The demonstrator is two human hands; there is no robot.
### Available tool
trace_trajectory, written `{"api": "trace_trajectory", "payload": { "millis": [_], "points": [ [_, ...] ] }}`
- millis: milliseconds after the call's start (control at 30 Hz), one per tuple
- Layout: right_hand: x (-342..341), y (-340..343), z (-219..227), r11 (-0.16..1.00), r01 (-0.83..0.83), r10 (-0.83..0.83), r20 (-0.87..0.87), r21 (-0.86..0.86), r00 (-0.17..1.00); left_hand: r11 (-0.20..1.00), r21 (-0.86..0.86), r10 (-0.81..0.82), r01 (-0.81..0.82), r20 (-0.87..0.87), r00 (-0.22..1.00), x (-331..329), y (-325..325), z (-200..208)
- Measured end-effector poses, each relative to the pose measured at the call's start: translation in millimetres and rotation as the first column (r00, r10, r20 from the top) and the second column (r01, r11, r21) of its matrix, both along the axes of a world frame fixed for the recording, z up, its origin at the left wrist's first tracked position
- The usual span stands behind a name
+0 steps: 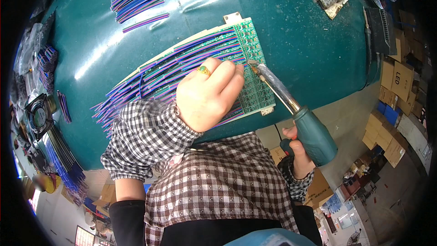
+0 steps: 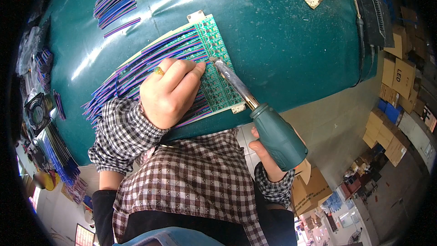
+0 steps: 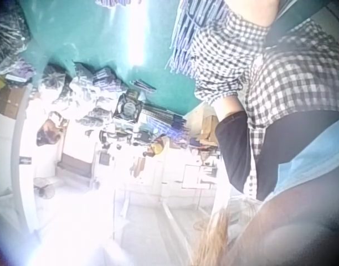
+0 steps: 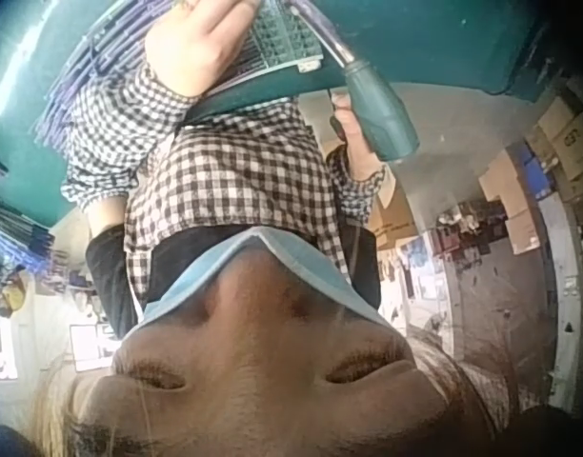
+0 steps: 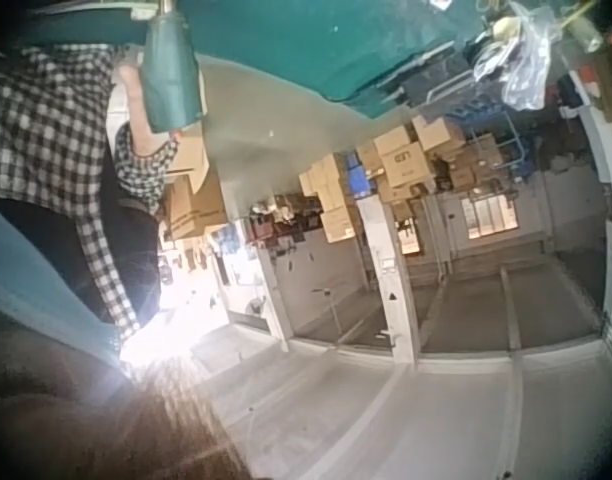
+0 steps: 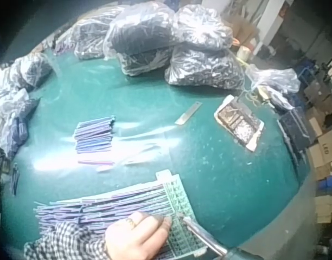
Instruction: The person solders wires onto a circuit board using a soldering iron.
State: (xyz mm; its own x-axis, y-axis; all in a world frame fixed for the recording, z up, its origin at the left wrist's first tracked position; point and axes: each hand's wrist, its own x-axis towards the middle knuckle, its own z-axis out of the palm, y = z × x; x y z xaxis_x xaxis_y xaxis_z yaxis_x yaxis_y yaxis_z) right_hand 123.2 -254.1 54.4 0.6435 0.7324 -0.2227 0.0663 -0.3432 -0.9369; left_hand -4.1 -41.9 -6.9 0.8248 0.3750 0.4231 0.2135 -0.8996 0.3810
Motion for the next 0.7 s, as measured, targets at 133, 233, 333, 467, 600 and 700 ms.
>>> {"api": "trace_trajectory", "payload": {
  "millis": [133,233,333,467,600,700],
  "points": [
    [2.1,-1.2,-0.9,0.999,-0.040,0.040,0.025,-0.009,0.999,1.000,0.005,0.007,-0.007,-0.002,1.000,-0.1,-0.4,0.1],
    [2.5,-4.9,-3.1,0.997,-0.056,0.059,0.067,-0.051,0.996,1.000,0.005,0.006,-0.006,-0.006,1.000,-0.2,-0.3,0.0],
    [1.9,-5.4,-4.8,0.999,-0.049,0.049,0.059,-0.004,0.997,1.000,-0.004,0.000,0.000,-0.012,1.000,-0.6,-0.2,1.0],
    [-0.4,-2.9,-2.6,0.998,-0.018,0.016,0.031,0.062,0.999,1.000,-0.011,-0.004,0.004,-0.017,1.000,-1.1,0.2,0.9],
    [-0.7,-4.0,-2.3,0.999,0.002,-0.006,0.070,0.050,0.998,1.000,0.000,0.001,-0.001,-0.011,1.000,-1.3,0.0,-0.1],
    [-2.1,2.5,1.1,0.999,0.026,-0.028,0.064,0.024,0.998,1.000,-0.018,0.000,-0.001,-0.028,1.000,-1.4,-0.3,1.2]
  ]
}}
